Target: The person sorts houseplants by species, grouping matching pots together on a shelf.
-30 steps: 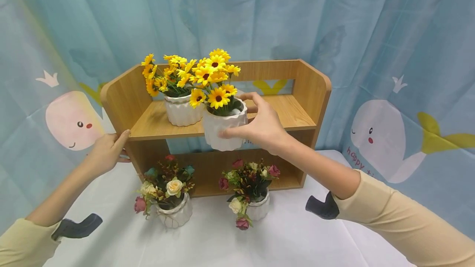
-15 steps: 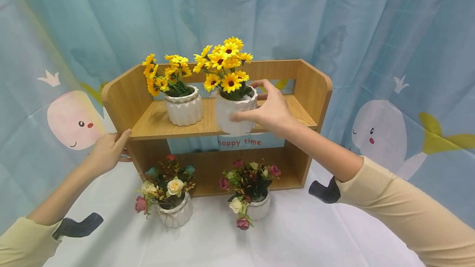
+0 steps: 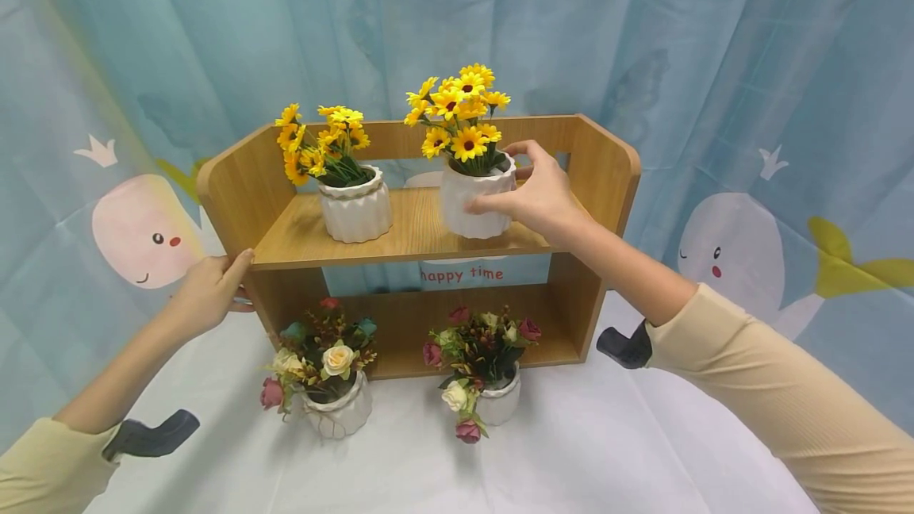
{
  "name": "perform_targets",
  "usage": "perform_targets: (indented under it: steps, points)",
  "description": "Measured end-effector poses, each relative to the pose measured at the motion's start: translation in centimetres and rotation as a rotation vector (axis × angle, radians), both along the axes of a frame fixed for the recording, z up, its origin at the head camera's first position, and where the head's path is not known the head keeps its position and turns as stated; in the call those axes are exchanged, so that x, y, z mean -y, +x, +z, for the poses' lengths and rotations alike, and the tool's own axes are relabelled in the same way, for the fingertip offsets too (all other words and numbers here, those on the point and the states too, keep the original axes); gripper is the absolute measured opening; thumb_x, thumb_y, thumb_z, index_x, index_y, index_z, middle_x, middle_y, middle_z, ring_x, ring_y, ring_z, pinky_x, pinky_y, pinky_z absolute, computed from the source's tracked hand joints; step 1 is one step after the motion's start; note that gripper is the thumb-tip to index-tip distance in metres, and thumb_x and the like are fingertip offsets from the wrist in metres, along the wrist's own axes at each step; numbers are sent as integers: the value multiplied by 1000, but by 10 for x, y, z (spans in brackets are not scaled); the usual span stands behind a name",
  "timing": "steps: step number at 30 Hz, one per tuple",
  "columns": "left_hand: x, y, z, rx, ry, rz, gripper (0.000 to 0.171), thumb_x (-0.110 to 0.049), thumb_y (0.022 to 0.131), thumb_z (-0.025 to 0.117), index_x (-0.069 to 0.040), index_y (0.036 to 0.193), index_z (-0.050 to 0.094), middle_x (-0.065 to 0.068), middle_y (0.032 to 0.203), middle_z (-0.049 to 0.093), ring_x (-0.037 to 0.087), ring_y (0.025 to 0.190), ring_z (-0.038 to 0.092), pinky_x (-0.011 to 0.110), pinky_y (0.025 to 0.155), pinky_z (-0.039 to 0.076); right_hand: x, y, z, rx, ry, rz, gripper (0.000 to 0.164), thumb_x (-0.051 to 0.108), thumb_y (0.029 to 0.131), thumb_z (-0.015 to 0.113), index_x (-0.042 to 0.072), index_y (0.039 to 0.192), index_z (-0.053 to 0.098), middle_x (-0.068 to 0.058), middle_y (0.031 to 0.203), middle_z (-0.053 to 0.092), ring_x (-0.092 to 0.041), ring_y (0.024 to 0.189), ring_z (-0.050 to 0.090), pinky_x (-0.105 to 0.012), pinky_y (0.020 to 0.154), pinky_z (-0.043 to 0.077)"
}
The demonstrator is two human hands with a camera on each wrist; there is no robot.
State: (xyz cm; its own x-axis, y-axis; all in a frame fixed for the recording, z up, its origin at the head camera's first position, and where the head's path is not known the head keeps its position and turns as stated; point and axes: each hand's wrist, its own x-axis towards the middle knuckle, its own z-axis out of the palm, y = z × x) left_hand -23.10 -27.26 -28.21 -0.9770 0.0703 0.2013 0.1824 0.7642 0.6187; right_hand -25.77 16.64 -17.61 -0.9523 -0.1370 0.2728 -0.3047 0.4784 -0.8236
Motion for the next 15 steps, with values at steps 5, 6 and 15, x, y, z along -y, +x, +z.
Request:
perform_targets:
  steps: [5,6,15]
  points:
    - [0,0,-1,8,7,0,61,-38,117,26,6,88,55,21,79,62,49,95,75,39,65,66,-7,-9,1,2,-9,-15,92,24,83,90,9,157,36,-22,154,44,-37,134,50,-39,84,65]
    - [0,0,-1,8,9,-1,61,-38,117,26,7,89,56,22,81,64,49,95,75,39,65,66,-8,-10,1,3,-9,-20,92,24,83,90,9,156,36,-23,153,44,-37,133,51,-38,82,65]
    - [0,0,0,-2,7,-4,60,-38,117,26,4,84,54,21,77,62,48,92,76,38,63,66,-18,-23,-1,3,8,-48,93,27,84,90,8,156,34,-25,154,44,-38,126,56,-35,79,64]
